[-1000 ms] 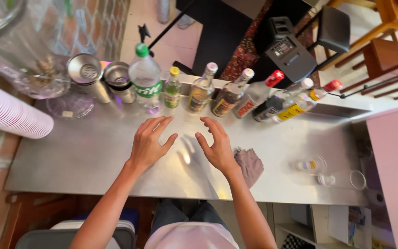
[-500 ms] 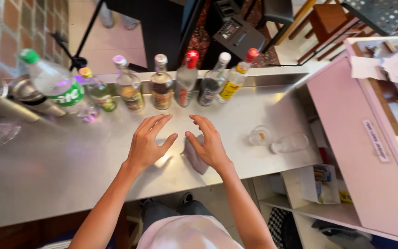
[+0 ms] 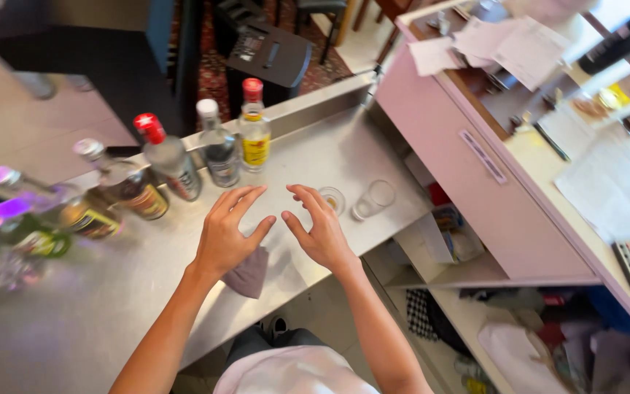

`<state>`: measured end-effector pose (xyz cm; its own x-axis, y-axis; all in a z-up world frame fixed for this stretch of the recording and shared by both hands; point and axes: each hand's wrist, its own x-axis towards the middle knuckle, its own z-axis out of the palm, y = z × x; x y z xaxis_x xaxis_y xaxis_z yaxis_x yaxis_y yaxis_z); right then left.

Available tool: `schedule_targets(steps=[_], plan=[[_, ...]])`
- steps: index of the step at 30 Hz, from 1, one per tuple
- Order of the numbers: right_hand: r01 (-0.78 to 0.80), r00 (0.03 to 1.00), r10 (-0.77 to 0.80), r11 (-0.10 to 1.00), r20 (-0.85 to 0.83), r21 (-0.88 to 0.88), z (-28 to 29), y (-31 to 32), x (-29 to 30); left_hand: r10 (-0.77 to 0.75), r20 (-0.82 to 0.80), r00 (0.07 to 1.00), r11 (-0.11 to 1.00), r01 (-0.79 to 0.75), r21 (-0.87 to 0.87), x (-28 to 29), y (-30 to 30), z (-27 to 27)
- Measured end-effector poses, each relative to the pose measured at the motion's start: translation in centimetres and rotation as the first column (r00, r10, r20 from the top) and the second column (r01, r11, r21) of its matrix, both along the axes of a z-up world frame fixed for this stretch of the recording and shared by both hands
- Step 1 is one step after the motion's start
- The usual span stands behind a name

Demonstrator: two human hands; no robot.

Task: Cleaning and organizing liquor bottles, wiping down the stainless steel bar counter, and inspecting glasses in a bar environment.

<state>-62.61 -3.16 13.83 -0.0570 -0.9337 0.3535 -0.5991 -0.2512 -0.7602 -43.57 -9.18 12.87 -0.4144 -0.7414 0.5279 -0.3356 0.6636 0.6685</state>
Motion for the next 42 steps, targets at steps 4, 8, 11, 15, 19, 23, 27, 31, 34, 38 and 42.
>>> schedule_targets(steps=[4,8,11,15,19,23,27,31,34,38,42], plan=[[0.122,0.992,-0.121,0.993,0.019,-0.011,0.4,0.8,-2.3,-0.120,-0.007,0.993,0.992,0.119,-0.029,-3.6,-2.0,0.2],[0.235,0.971,-0.234,0.972,0.050,-0.008,-0.3,1.4,-4.2,-0.241,0.008,0.971,0.970,0.241,-0.026,-6.3,-3.2,0.2],[0.309,0.951,-0.308,0.950,0.043,-0.033,-0.5,2.0,-5.9,-0.305,0.028,0.952,0.952,0.306,-0.028,-8.8,-3.8,0.2],[0.356,0.934,-0.354,0.934,0.049,-0.032,-0.5,2.4,-8.1,-0.339,0.032,0.940,0.941,0.339,-0.007,-11.7,-4.1,0.4],[0.336,0.941,-0.334,0.941,0.055,-0.030,-1.1,2.2,-10.9,-0.334,0.046,0.941,0.943,0.334,0.006,-14.4,-4.6,-1.0],[0.242,0.970,-0.241,0.969,0.035,-0.039,-2.0,1.3,-14.1,-0.243,0.028,0.970,0.970,0.243,0.021,-16.2,-5.0,-2.3],[0.123,0.992,-0.123,0.992,0.037,-0.008,-2.3,-0.4,-17.7,-0.090,0.001,0.996,0.994,0.090,0.056,-17.7,-5.6,-3.2],[-0.006,0.999,0.005,1.000,0.048,0.025,-2.3,-1.4,-19.8,0.073,0.025,0.997,0.993,-0.075,0.088,-18.4,-4.4,-5.0],[-0.092,0.994,0.090,0.995,0.054,0.037,-2.8,-2.0,-20.1,0.157,-0.005,0.988,0.982,-0.156,0.105,-18.8,-3.5,-6.5],[-0.186,0.979,0.184,0.982,0.089,0.024,-4.7,-2.4,-19.6,0.256,-0.067,0.964,0.928,-0.226,0.296,-18.7,-2.1,-9.0],[-0.195,0.970,0.192,0.981,0.148,0.002,-7.2,-2.2,-17.7,0.387,-0.193,0.902,0.812,-0.234,0.535,-18.0,-1.2,-15.0]])
